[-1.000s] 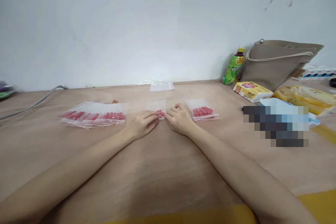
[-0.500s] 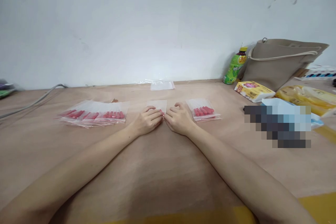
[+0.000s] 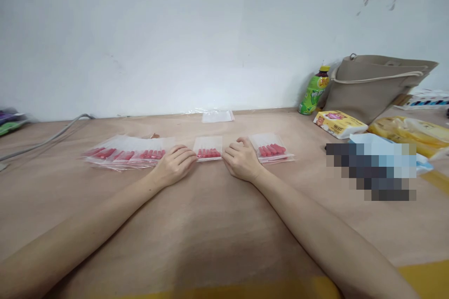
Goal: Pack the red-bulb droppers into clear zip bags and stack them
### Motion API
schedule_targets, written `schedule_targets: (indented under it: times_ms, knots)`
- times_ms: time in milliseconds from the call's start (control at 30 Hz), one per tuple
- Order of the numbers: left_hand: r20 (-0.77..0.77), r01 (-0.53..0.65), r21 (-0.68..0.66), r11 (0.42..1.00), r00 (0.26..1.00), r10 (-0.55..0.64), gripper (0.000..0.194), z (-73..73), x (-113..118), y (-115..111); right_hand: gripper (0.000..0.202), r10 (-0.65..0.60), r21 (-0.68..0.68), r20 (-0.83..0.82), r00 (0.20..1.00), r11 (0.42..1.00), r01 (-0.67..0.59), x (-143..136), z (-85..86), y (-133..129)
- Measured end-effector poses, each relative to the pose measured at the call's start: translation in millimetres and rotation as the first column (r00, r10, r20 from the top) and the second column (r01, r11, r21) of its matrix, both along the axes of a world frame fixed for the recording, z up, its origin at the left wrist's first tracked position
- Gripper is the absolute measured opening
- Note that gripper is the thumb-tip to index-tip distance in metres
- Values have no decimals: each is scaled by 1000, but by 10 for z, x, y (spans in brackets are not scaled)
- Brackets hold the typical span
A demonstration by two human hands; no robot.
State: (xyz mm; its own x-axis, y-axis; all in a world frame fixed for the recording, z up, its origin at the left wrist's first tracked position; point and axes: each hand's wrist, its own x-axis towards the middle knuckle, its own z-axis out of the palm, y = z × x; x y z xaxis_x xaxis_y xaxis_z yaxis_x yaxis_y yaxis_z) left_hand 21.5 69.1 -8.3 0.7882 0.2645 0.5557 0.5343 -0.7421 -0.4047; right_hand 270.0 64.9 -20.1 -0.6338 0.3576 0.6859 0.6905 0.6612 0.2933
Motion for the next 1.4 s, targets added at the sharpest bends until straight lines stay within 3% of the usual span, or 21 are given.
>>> schedule_targets:
  times_ms: [267,467,567,667,733,900,1000,1067,1167,1233,1300,1400]
  knots:
    - [62,-97,-18,995,993,98,32,-38,-33,5,20,3,-16,-13,1000,1000,-3,10,-19,24]
    - [47,-76,-69,995,996,79,33,-70,-24,12,14,-5,-102,-11,1000,995,4,-9,9,-14]
    - [16,-49,-110,993,999,51,29,-89,15,-2,22,-50,-180,-32,998,983,43,-99,-4,-65]
    - [9,-56,-146,988,998,58,26,-20,32,-50,19,-148,-219,-7,989,965,143,-157,-27,-78]
    - [-6,-111,-193,975,994,112,45,95,-37,-80,20,-199,-203,-10,980,960,193,-114,-15,-50]
    - [-281,-405,-372,835,907,315,58,387,-568,-75,22,-187,-112,-127,974,978,173,411,103,59]
    - [-372,-510,-381,771,848,376,54,385,-873,-76,20,-208,-90,-139,968,976,197,880,109,36]
    - [-374,-522,-355,775,839,394,44,314,-958,-96,17,-240,-115,-168,956,968,223,1135,74,-50]
    - [-329,-486,-310,817,861,387,37,196,-897,-129,15,-322,-158,-98,942,939,305,1318,44,-249]
    - [-298,-442,-315,840,886,355,37,144,-756,-141,21,-372,-137,-33,928,921,364,1288,71,-373]
    - [-245,-369,-373,851,924,293,38,109,-557,-148,28,-370,-97,-41,928,926,365,1145,124,-452]
    - [-87,-214,-533,818,976,199,40,37,-210,-158,22,-241,-95,-101,965,968,231,781,190,-469]
